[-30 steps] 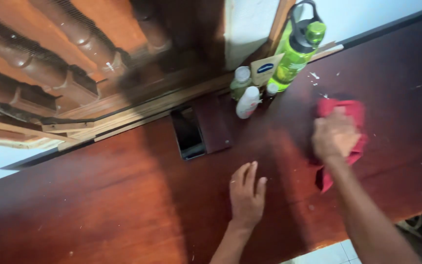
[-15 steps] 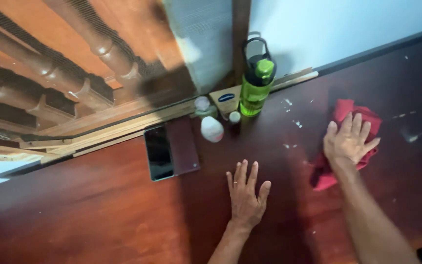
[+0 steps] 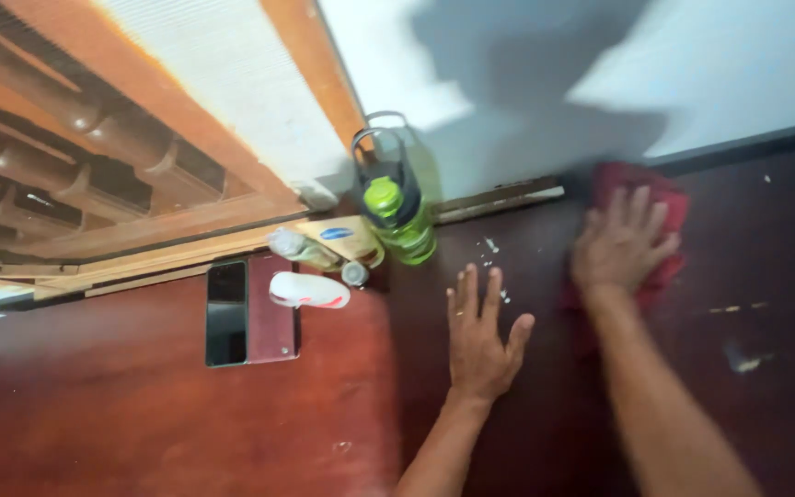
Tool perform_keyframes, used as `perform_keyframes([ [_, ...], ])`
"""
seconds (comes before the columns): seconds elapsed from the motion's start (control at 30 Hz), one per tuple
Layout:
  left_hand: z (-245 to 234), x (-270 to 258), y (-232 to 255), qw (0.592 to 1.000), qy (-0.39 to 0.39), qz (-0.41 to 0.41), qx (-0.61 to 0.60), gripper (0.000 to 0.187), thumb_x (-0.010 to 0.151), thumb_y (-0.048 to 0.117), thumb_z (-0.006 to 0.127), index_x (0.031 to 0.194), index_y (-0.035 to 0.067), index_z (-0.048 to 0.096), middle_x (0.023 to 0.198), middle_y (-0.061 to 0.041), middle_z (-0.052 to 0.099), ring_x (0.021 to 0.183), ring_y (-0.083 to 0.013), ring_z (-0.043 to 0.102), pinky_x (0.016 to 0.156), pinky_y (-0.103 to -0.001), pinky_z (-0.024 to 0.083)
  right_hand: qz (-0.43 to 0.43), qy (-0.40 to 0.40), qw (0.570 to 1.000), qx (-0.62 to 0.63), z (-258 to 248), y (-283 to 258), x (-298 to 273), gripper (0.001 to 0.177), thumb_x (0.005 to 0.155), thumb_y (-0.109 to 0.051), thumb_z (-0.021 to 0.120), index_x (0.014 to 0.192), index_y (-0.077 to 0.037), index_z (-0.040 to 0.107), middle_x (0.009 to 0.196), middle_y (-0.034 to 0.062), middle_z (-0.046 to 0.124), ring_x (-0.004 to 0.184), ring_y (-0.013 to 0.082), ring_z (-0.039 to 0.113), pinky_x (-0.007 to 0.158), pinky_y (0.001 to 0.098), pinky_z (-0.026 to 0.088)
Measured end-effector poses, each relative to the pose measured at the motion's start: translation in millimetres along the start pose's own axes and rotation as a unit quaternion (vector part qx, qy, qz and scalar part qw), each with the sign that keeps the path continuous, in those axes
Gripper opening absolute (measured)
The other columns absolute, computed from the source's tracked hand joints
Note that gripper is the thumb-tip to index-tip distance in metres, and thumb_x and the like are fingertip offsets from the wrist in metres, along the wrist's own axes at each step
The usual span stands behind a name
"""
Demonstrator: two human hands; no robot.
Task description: The person is seen wiping small bottles, phones, and the top surface of a wooden cabinet using a red cloth.
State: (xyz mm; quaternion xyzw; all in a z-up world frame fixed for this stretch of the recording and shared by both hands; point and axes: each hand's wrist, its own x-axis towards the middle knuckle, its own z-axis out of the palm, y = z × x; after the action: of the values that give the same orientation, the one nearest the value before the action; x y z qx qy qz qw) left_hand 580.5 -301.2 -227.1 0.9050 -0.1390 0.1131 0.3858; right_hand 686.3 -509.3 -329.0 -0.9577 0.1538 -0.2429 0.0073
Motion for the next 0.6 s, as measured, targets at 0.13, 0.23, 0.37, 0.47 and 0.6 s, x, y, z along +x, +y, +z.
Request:
perform_keyframes([
  [0.13, 5.1, 0.2, -6.0, 1.000, 0.012, -0.006, -0.016, 0.086, 0.098, 0.058, 0.058, 0.160, 0.002, 0.039, 0.166, -0.032, 0.028, 0.153, -0.0484, 0.031, 0.124, -0.059, 0.023, -0.100, -0.074, 0.991, 0.041, -53.8, -67.6, -19.6, 0.057, 0.094, -0.038, 0.056, 0.145, -0.012, 0.056, 0.156, 0.0113, 0.048, 0.145, 0.0356, 0.038, 0.110, 0.0658, 0.026],
  [0.23, 8.4, -1.2, -3.8, 1.000, 0.008, 0.004, -0.010, 0.089, 0.096, 0.062, 0.060, 0.159, 0.004, 0.039, 0.167, -0.031, 0.028, 0.153, -0.0466, 0.031, 0.125, -0.058, 0.026, -0.326, -0.045, 0.938, 0.107, -64.3, -50.5, -22.3, 0.057, 0.092, -0.040, 0.060, 0.142, -0.013, 0.058, 0.155, 0.0086, 0.051, 0.145, 0.0331, 0.041, 0.114, 0.0612, 0.027],
  [0.37, 9.3, 4.3, 0.4, 0.995, -0.038, 0.026, 0.090, 0.090, 0.093, 0.065, 0.058, 0.158, 0.005, 0.040, 0.163, -0.025, 0.035, 0.152, -0.0414, 0.033, 0.123, -0.060, 0.020, -0.164, -0.080, 0.981, 0.066, -98.1, 62.4, 28.5, 0.042, 0.093, -0.038, 0.065, 0.126, -0.013, 0.067, 0.136, 0.0091, 0.062, 0.129, 0.0335, 0.055, 0.104, 0.0565, 0.039],
  [0.47, 10.0, 6.3, 0.2, 0.991, -0.048, 0.030, 0.120, 0.090, 0.092, 0.066, 0.058, 0.157, 0.006, 0.041, 0.160, -0.020, 0.042, 0.151, -0.0398, 0.034, 0.123, -0.061, 0.017, 0.035, -0.085, 0.995, -0.035, -76.1, 185.4, 32.5, 0.040, 0.102, -0.038, 0.060, 0.123, -0.005, 0.066, 0.130, 0.0173, 0.063, 0.124, 0.0398, 0.056, 0.097, 0.0589, 0.040],
  [0.6, 11.9, 3.2, -4.2, 0.993, -0.037, 0.034, 0.106, 0.089, 0.092, 0.065, 0.059, 0.157, 0.006, 0.041, 0.157, -0.020, 0.046, 0.150, -0.0405, 0.036, 0.123, -0.061, 0.017, 0.065, 0.014, 0.991, -0.114, -23.3, 237.6, -23.9, 0.049, 0.109, -0.035, 0.052, 0.144, -0.001, 0.060, 0.154, 0.0200, 0.053, 0.147, 0.0407, 0.041, 0.116, 0.0606, 0.024],
])
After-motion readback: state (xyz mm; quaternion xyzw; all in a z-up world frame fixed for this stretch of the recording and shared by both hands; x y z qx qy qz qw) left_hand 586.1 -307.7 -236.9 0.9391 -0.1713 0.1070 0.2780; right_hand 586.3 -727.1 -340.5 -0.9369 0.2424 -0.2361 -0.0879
